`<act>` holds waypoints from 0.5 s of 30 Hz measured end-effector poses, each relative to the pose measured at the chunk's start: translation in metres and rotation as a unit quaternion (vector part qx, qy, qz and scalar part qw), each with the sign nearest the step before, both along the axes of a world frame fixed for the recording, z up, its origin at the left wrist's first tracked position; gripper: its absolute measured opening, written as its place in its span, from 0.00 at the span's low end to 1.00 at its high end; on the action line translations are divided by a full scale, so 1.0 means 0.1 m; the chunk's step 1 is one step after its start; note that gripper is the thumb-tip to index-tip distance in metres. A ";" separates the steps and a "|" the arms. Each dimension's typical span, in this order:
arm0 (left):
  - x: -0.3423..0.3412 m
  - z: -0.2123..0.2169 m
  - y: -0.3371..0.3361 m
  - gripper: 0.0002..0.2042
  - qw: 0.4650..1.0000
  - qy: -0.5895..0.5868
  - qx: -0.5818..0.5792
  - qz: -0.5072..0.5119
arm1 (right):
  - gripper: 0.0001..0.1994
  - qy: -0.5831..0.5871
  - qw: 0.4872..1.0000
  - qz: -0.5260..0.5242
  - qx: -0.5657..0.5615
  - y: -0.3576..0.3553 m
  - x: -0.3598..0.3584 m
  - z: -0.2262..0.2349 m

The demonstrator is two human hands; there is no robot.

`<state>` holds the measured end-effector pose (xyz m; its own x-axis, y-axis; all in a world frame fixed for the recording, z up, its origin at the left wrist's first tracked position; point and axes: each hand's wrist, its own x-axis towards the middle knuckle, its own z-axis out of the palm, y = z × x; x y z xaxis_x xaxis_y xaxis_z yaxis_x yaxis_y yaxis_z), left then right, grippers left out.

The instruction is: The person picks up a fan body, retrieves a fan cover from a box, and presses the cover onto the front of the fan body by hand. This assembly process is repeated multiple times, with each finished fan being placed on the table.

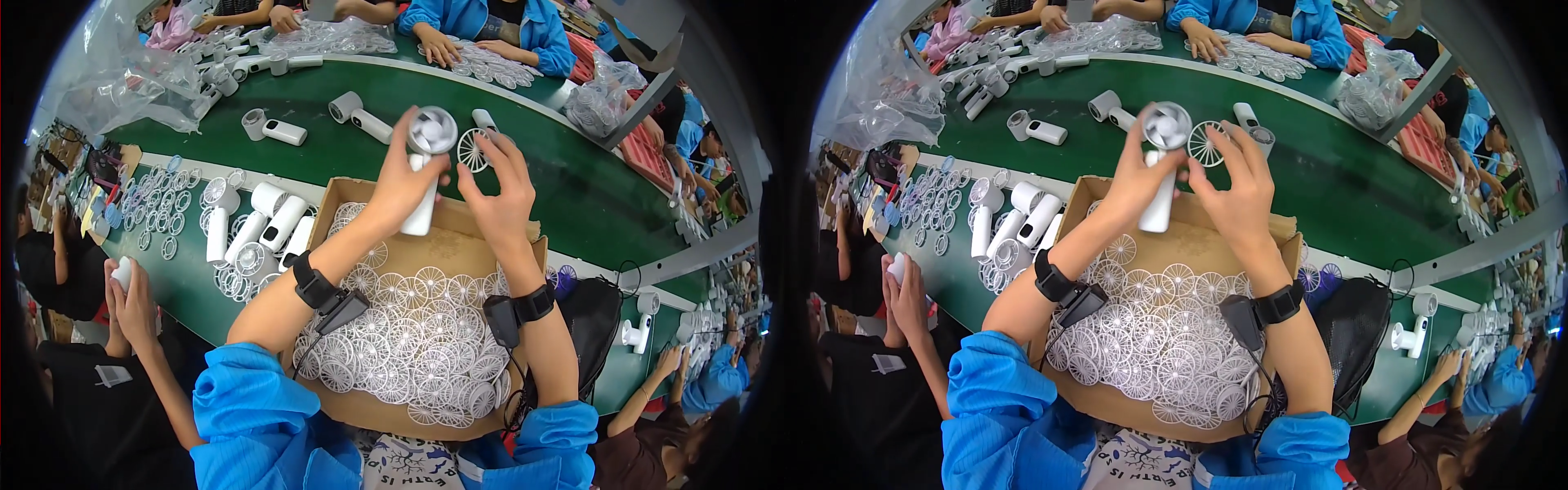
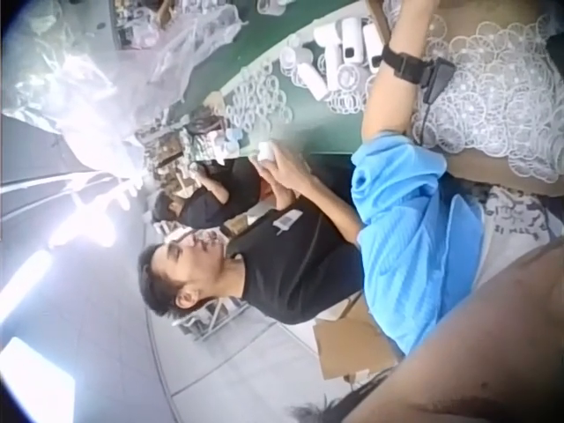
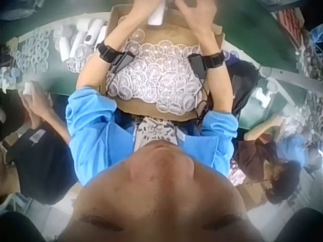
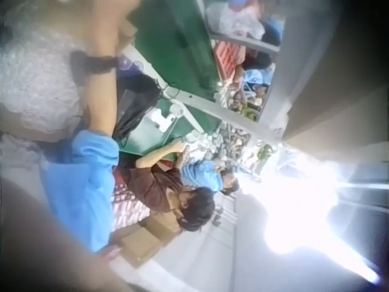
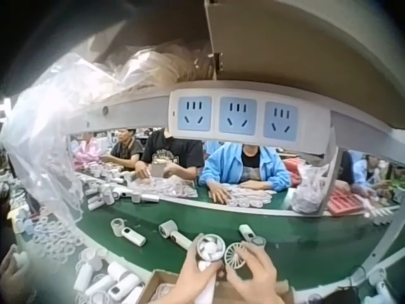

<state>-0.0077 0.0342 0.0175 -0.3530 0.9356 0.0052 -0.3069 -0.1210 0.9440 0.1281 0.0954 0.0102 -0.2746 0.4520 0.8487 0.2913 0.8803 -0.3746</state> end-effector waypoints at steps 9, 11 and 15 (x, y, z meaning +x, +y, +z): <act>0.13 -0.19 0.01 0.33 0.953 0.294 0.070 -0.014 | 0.21 -0.055 0.994 -0.003 0.090 0.01 0.04 0.02; 0.13 -0.18 -0.01 0.33 0.953 0.294 0.071 -0.007 | 0.21 -0.061 0.994 -0.003 0.093 -0.01 0.04 0.02; 0.14 -0.20 -0.01 0.33 0.954 0.284 0.090 -0.005 | 0.21 -0.064 0.992 -0.010 0.105 -0.01 0.04 0.03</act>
